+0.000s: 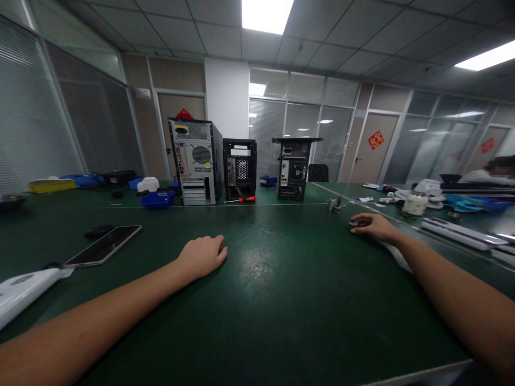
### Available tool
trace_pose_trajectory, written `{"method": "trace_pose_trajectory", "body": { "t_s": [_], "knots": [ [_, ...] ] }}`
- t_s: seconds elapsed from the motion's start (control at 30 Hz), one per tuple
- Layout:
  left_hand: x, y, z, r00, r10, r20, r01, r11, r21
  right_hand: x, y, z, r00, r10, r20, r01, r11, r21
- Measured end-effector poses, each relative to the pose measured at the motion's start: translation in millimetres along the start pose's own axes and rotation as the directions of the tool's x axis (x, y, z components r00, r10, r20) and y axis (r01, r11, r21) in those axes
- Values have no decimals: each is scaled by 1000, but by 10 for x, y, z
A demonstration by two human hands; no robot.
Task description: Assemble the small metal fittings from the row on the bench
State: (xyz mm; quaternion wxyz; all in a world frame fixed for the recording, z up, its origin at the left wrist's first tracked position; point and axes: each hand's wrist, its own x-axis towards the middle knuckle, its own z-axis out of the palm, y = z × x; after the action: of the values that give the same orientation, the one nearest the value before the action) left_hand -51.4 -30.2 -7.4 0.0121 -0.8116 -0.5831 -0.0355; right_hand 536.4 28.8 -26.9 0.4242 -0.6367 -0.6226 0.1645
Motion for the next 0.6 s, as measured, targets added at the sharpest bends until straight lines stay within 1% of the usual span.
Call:
{"method": "trace_pose_trajectory", "body": {
  "t_s": [0.13, 0.2, 0.3, 0.37, 0.47, 0.53, 0.6],
  "knots": [
    [-16, 3, -10, 1000, -1, -7, 1, 1000, 3, 8, 0, 6, 998, -35, 51, 37, 999, -28],
    [-30, 14, -26, 1000, -6, -14, 6, 1000, 11, 22, -47, 26, 998, -50, 44, 53, 997, -64],
    [-42, 29, -48, 1000, -12, -18, 13, 1000, 21, 49, -191, 107, 995, -99, 18, 100, 990, -99],
    [-37, 33, -53, 1000, -15, -17, 16, 1000, 22, 65, -331, 201, 990, -138, 29, 140, 985, -97],
    [-24, 48, -54, 1000, 0, -31, 2, 999, 51, 40, -602, 411, 971, -211, 108, 218, 974, -58],
    [-25, 84, -66, 998, 24, -59, -19, 995, 95, -40, -828, 588, 938, -309, 155, 315, 949, -18],
    [-44, 153, -92, 995, 55, -89, -44, 992, 119, -179, -1093, 777, 888, -421, 185, 430, 903, -6]
  ]
}}
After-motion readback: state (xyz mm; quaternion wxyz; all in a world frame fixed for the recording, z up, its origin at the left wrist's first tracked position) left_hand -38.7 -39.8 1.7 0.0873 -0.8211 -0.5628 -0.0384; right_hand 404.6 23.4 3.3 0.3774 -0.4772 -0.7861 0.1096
